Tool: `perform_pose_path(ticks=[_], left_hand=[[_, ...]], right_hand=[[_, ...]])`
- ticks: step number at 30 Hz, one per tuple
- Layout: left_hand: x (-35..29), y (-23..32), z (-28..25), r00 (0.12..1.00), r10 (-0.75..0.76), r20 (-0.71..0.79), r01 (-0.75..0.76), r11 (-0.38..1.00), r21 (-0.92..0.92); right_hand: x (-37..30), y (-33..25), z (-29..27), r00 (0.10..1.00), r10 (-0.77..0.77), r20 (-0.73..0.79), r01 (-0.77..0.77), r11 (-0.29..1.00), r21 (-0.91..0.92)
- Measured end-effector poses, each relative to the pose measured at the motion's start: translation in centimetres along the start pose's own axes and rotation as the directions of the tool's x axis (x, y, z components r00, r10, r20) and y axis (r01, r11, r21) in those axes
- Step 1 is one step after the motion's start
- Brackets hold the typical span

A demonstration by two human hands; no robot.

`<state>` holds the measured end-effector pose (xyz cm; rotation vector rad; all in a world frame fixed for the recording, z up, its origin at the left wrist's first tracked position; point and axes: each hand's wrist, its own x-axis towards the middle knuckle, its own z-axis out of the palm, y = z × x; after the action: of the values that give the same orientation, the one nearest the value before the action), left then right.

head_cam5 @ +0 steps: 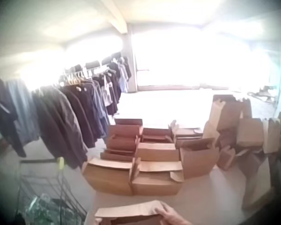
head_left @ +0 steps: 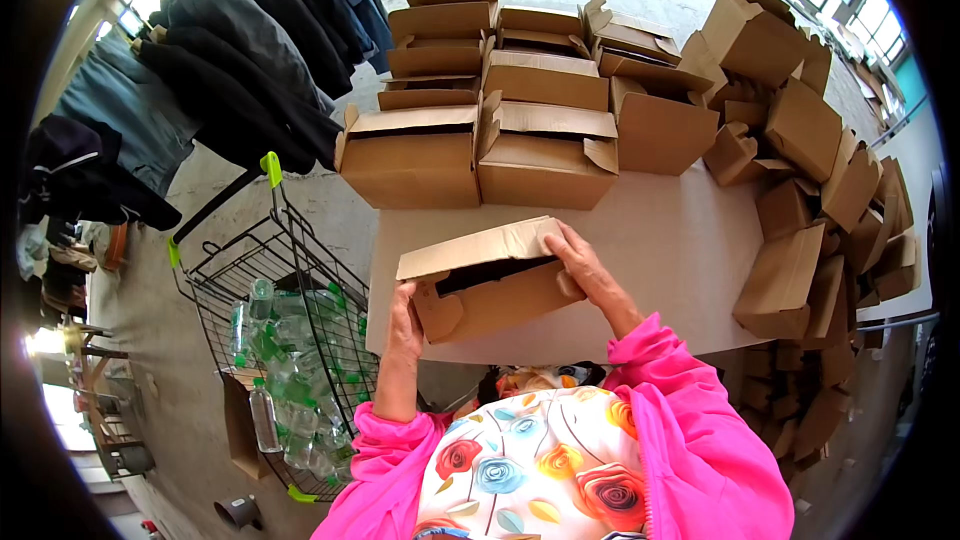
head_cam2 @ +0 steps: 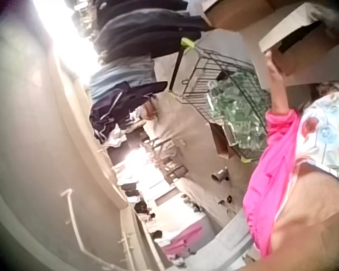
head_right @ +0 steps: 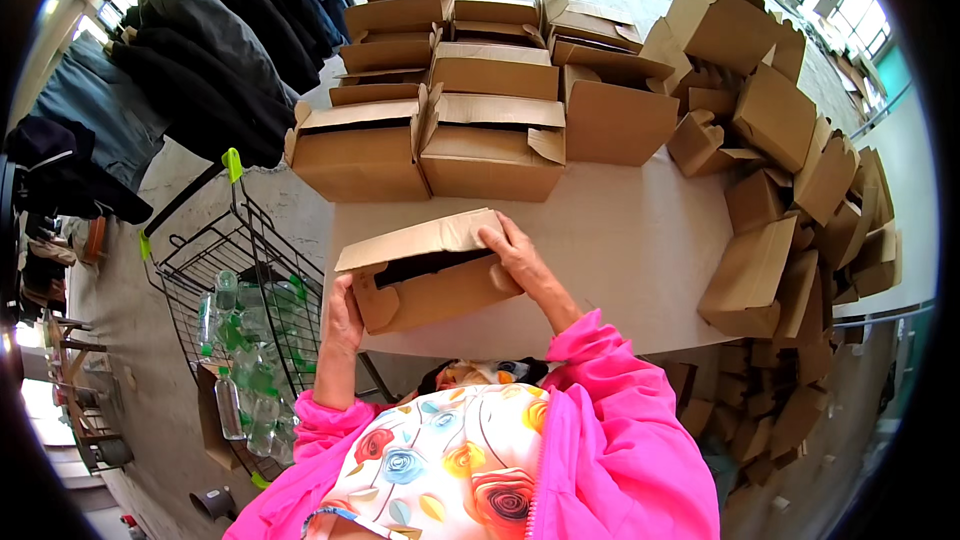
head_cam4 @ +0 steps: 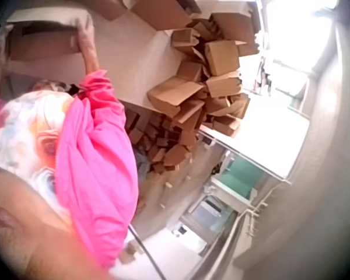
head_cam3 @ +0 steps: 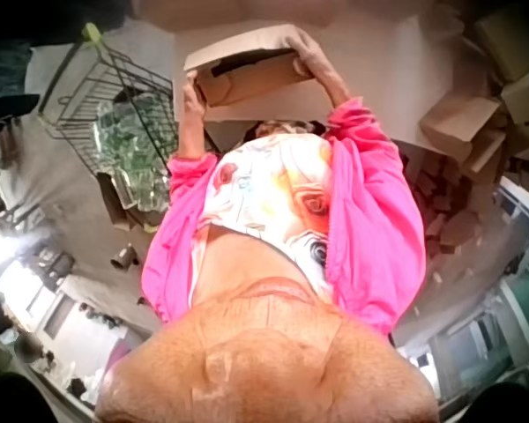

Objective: The person places plastic bottles into cardboard boxes and closes the lids by hand.

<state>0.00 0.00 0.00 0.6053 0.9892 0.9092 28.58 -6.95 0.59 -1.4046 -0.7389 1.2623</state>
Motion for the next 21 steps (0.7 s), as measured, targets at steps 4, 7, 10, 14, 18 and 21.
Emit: perform_pose_path(ticks=[4,7,10,14,18,21], left_hand=[[-0.8,-0.3,-1.0,0.994,-0.092,0.052,0.097,0.989,-0.115],[-1.8,1.0,0.7,0.991,-0.136,-0.004,0.135,0.985,-0.107],[-1.2,0.8,2.6,0.988,0.088,-0.128,-0.026,0.906,0.422],[-1.3,0.5,3.0,0.970,0.242,-0.031,-0.188,0.821,0.538],[0.0,0.8,-1.3,0.981,0.188,0.038,-0.186,0.882,0.434],[-1.0,2.3,-2.7,0.996,0.085,-0.004,-0.077,0.913,0.401]], right_hand=[[-0.3,-0.6,0.4,1.000,-0.013,-0.010,0.009,0.965,-0.264],[-0.2,-2.3,0.6,0.990,0.100,0.098,-0.083,0.982,-0.167],[0.2,-2.7,0.6,0.982,0.151,0.111,-0.135,0.981,-0.141],[0.0,-2.0,0.9,0.983,0.119,0.139,-0.114,0.992,-0.046],[-1.5,-2.4,2.0,0.977,0.053,0.206,-0.017,0.985,-0.173],[-1.9,-3.4,2.9,0.957,0.071,0.281,-0.044,0.994,-0.102]])
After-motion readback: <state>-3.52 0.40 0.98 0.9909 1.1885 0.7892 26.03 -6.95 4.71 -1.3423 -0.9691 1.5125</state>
